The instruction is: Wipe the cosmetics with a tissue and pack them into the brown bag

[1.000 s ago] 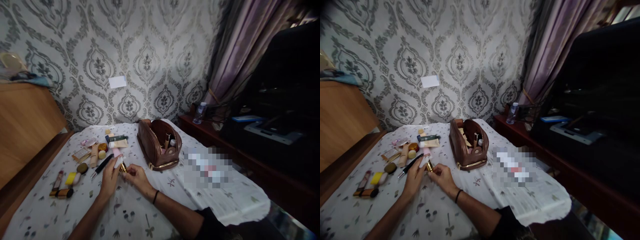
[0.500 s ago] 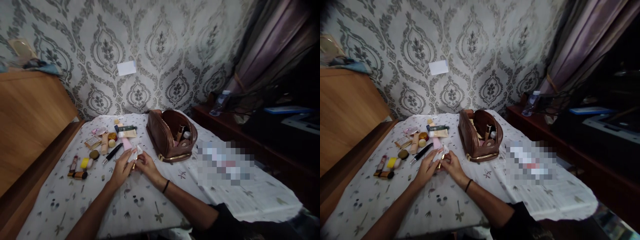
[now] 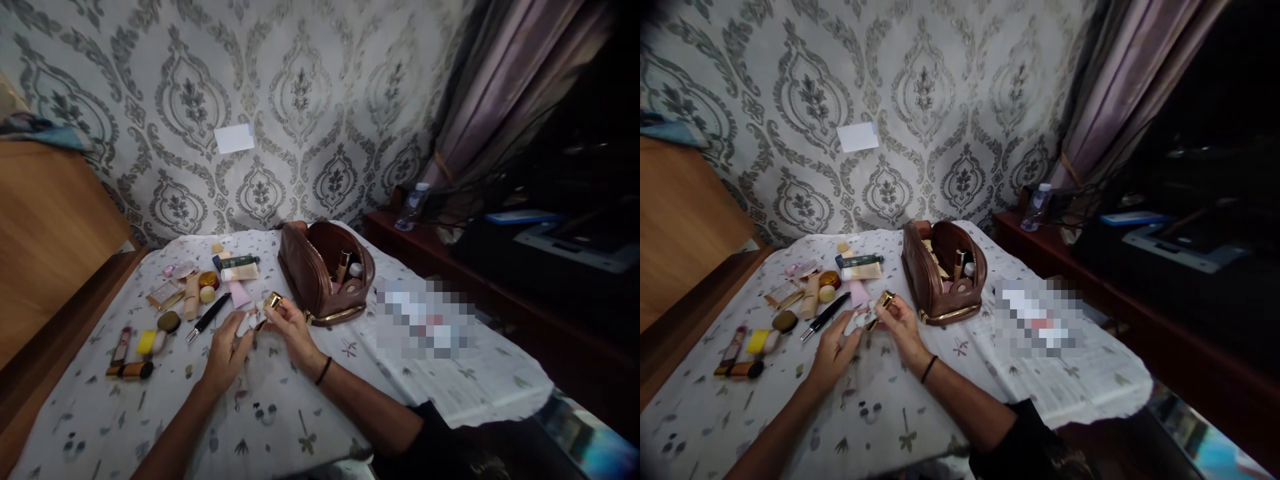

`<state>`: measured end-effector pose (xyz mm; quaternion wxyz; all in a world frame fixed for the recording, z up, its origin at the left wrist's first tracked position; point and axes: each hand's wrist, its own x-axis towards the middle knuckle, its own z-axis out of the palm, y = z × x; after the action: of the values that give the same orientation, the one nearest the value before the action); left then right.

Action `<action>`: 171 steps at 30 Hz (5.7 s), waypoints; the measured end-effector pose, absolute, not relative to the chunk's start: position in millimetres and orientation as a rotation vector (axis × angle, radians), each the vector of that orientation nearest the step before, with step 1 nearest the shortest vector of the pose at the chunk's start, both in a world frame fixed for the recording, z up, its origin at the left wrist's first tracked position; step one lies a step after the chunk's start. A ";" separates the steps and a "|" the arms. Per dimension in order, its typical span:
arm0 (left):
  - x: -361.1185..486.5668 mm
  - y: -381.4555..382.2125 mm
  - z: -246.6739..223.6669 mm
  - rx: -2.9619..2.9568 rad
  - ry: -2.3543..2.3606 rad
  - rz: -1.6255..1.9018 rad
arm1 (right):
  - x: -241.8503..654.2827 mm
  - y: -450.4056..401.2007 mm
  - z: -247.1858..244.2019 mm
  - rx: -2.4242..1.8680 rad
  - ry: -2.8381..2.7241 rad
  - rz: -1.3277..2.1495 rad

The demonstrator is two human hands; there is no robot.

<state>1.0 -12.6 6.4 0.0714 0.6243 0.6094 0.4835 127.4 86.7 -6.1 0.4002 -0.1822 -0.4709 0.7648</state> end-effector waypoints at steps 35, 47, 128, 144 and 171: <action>2.3 -3.0 -8.4 0.719 1.617 1.603 | 136.2 86.7 -6.9 -0.382 -1.543 1.524; -4.8 -2.8 -12.6 0.939 1.665 1.712 | 146.2 78.3 -0.7 -0.203 -1.953 1.008; 11.5 5.4 1.1 0.961 1.267 1.457 | 176.6 114.0 -26.0 -0.504 -2.119 0.936; 3.7 -0.5 7.1 0.784 1.070 1.370 | 177.4 110.7 -13.5 -0.341 -2.073 1.193; 8.5 3.4 1.8 0.819 1.192 1.457 | 177.2 108.1 -3.2 -0.419 -1.716 1.788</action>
<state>8.5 3.4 1.8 0.5177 0.3413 0.4966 0.6073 177.2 108.1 -3.2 0.3088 -0.1586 -0.6493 0.6767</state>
